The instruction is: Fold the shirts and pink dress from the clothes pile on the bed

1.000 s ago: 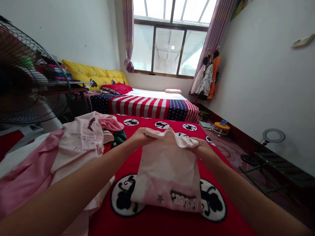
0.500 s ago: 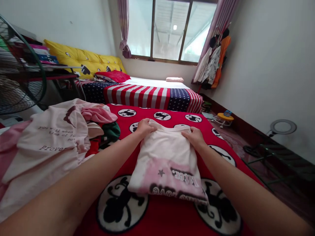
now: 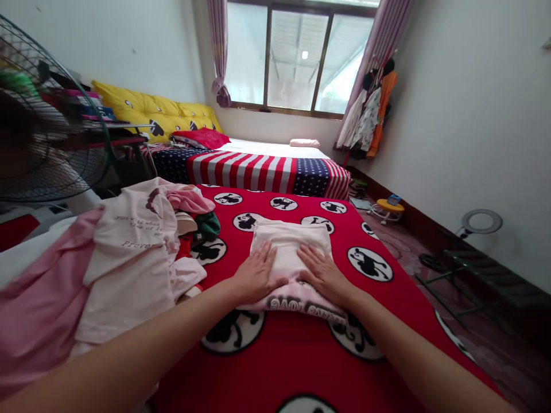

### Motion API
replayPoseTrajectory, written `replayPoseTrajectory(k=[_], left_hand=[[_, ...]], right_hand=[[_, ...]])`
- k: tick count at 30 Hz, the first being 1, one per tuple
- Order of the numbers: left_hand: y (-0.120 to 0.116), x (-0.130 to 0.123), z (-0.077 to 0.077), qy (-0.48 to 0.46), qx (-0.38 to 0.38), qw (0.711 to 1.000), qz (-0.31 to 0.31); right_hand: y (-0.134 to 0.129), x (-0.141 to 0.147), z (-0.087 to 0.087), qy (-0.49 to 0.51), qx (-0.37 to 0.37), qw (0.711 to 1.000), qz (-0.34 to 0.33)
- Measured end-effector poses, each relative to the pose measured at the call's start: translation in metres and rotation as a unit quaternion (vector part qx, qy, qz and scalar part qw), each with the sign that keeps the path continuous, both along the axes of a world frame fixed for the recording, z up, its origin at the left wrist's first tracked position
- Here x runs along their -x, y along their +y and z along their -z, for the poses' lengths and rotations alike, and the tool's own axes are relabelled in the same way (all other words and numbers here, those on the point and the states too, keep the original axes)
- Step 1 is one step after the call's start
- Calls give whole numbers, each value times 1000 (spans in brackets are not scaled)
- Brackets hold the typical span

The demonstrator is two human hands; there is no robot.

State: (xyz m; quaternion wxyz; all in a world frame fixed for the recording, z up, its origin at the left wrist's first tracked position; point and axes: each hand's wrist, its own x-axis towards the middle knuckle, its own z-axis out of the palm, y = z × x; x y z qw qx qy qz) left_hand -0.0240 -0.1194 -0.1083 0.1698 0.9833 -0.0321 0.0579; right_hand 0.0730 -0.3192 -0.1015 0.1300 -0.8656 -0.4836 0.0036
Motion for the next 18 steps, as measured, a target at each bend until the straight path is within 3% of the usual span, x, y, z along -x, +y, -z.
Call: replayPoseTrajectory(k=[2,4,8,10,14,16,18], left_hand=[[1,22,4,51,-5,998,-42],[0,46,1,71,-9,996,-54],[-13,92,-9,81,-19,997,10],[-19,108,-15,73,2,997,8],[-19,110,-26,-7,156,985,-73],[-15,101,-24,-106,282,943,-139],[-11,94,-14,-198,384,882,-187]], right_hand=[[-7,2,-1,-1,11,999,41],[-14,18,-4,-45,-26,998,45],[-25,67,-3,-65,-33,996,-49],[-26,83,3,-49,-11,997,-53],[-16,92,9,-92,-19,995,-22],[-8,91,8,-127,-27,991,-29],[-1,86,4,-99,-46,994,-23]])
